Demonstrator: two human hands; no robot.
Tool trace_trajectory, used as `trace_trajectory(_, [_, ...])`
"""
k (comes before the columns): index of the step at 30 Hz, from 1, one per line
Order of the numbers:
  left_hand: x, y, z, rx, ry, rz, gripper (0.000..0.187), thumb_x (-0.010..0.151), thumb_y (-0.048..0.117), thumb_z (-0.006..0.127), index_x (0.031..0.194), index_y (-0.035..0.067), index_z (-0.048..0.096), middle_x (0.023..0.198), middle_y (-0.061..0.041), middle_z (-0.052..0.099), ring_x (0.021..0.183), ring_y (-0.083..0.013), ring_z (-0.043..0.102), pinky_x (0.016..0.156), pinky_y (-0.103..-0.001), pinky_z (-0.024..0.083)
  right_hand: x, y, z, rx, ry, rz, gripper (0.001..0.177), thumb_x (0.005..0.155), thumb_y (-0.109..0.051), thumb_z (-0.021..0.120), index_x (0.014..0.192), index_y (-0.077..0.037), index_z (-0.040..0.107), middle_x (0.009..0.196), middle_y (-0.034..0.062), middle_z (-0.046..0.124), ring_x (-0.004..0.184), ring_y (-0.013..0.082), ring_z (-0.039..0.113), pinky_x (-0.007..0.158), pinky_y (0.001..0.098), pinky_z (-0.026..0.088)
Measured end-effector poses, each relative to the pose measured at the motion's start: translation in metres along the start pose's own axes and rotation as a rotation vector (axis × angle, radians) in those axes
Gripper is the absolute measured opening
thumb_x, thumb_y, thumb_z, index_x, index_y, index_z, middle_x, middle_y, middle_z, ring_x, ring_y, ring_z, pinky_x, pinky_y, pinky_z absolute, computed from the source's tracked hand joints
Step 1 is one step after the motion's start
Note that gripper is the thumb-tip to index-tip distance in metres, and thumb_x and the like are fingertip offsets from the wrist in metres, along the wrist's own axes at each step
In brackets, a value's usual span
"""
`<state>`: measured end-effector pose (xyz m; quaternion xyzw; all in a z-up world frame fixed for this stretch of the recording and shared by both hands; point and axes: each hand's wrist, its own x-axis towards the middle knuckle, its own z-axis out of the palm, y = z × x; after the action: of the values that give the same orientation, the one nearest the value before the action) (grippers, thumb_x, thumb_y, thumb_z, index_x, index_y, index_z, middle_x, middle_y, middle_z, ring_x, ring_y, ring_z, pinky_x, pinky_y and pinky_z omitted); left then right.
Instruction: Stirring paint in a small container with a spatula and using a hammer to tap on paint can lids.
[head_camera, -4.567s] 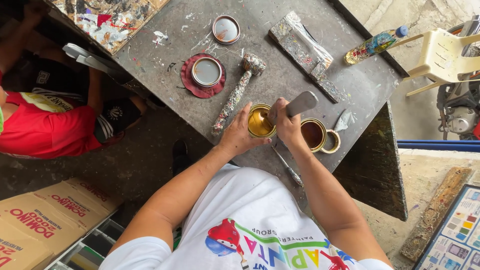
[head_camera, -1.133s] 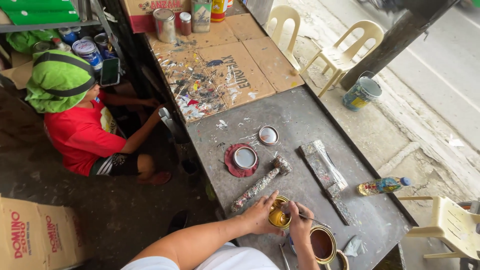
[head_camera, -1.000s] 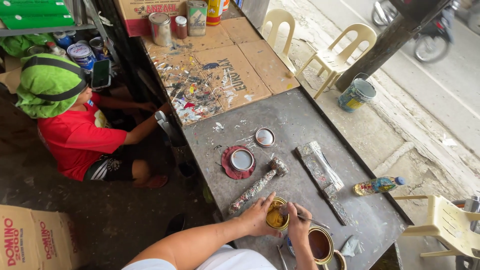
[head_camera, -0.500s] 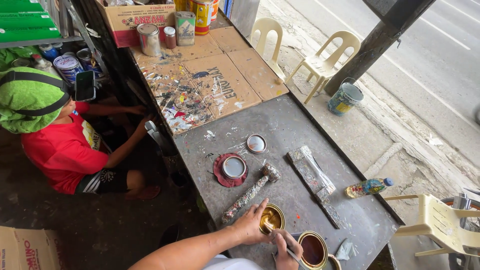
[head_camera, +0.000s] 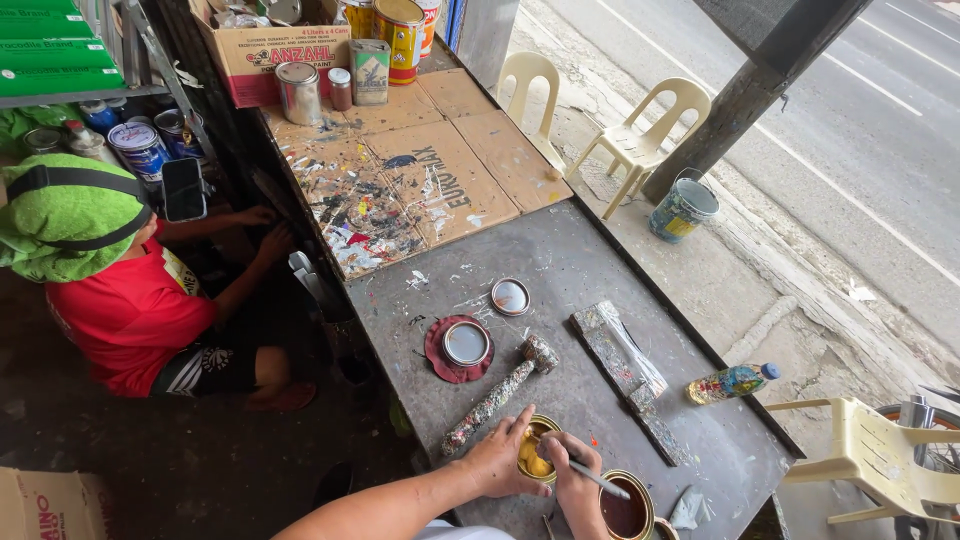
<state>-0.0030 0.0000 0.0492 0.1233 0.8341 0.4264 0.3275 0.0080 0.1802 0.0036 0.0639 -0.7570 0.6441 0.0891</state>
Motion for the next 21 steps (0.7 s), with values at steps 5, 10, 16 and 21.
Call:
trace_trajectory(5, [0.0, 0.0, -0.001, -0.01, 0.01, 0.005, 0.137, 0.065, 0.064, 0.075, 0.164, 0.028, -0.013, 0.154, -0.019, 0.025, 0.145, -0.0429, 0.034, 0.113, -0.055, 0.035, 0.016, 0.018, -0.002, -0.012, 0.041, 0.1, 0.029, 0.091, -0.015, 0.067, 0.073, 0.005, 0.079, 0.065, 0.0095, 0.074, 0.064, 0.0163, 0.067, 0.059, 0.0313, 0.054])
trace_trajectory(10, [-0.004, 0.003, -0.004, -0.019, -0.005, -0.004, 0.136, 0.066, 0.062, 0.076, 0.164, 0.029, -0.012, 0.156, -0.017, 0.024, 0.145, -0.0429, 0.034, 0.114, -0.056, 0.035, 0.02, 0.021, -0.004, -0.01, 0.029, 0.111, 0.031, 0.09, -0.016, 0.066, 0.071, 0.004, 0.079, 0.064, 0.0098, 0.074, 0.062, 0.0168, 0.067, 0.055, 0.0318, 0.055])
trace_trajectory(16, [0.007, -0.007, 0.005, 0.005, 0.05, 0.029, 0.138, 0.064, 0.064, 0.078, 0.164, 0.028, -0.009, 0.152, -0.016, 0.03, 0.142, -0.0379, 0.038, 0.112, -0.052, 0.038, 0.013, 0.013, 0.0, -0.005, 0.037, 0.108, 0.033, 0.091, -0.016, 0.065, 0.066, 0.003, 0.075, 0.059, 0.0065, 0.066, 0.056, 0.0138, 0.057, 0.048, 0.0319, 0.045])
trace_trajectory(21, [0.014, -0.015, 0.012, 0.006, 0.064, 0.031, 0.138, 0.063, 0.062, 0.079, 0.164, 0.027, -0.008, 0.155, -0.017, 0.028, 0.141, -0.0403, 0.039, 0.112, -0.053, 0.038, -0.001, 0.021, -0.001, -0.054, 0.098, 0.18, 0.026, 0.09, -0.015, 0.07, 0.077, 0.004, 0.083, 0.068, 0.0086, 0.077, 0.066, 0.0161, 0.069, 0.061, 0.0296, 0.054])
